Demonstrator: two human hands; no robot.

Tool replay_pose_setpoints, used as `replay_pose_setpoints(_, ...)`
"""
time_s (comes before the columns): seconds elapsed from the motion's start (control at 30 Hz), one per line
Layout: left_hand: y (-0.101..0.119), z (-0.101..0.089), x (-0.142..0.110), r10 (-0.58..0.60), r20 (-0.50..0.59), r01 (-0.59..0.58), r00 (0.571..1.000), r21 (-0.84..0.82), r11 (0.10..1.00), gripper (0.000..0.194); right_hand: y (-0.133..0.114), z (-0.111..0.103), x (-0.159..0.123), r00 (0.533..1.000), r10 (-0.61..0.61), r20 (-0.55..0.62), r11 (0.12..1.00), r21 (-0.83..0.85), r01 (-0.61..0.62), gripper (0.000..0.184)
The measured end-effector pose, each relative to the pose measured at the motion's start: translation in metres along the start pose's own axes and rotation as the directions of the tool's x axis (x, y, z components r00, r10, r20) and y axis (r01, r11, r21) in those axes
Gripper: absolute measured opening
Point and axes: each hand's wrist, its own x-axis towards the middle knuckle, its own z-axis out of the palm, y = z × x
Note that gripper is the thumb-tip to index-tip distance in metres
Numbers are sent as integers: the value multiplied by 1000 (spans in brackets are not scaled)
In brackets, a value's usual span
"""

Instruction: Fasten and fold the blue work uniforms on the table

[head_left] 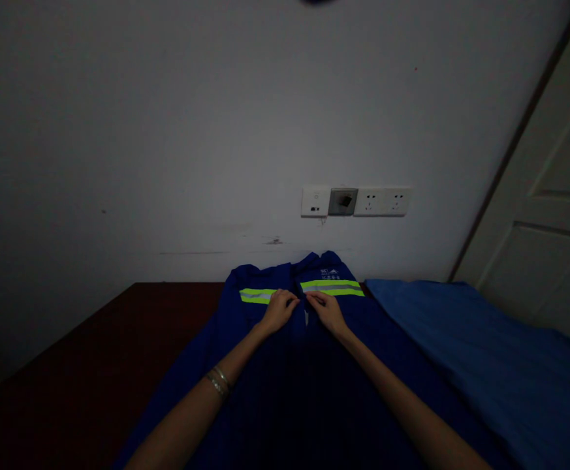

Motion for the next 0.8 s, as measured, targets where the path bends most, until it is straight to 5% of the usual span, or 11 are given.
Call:
replay_pose_setpoints(0.37,0,-1,-1,28,28,-31,999,117,993,21,-5,-1,-3,999,-32,29,998,-50,33,22)
replay_pose_setpoints(0.57,3,-4,-1,58,29,-62,998,158,985,22,-8,-5,-5,996,66,56,998,7,-67,27)
replay_pose_setpoints(0.8,7,-7,-1,83,38,-90,996,235,968,21,-8,-10,5,995,-10,99,998,-62,17,35)
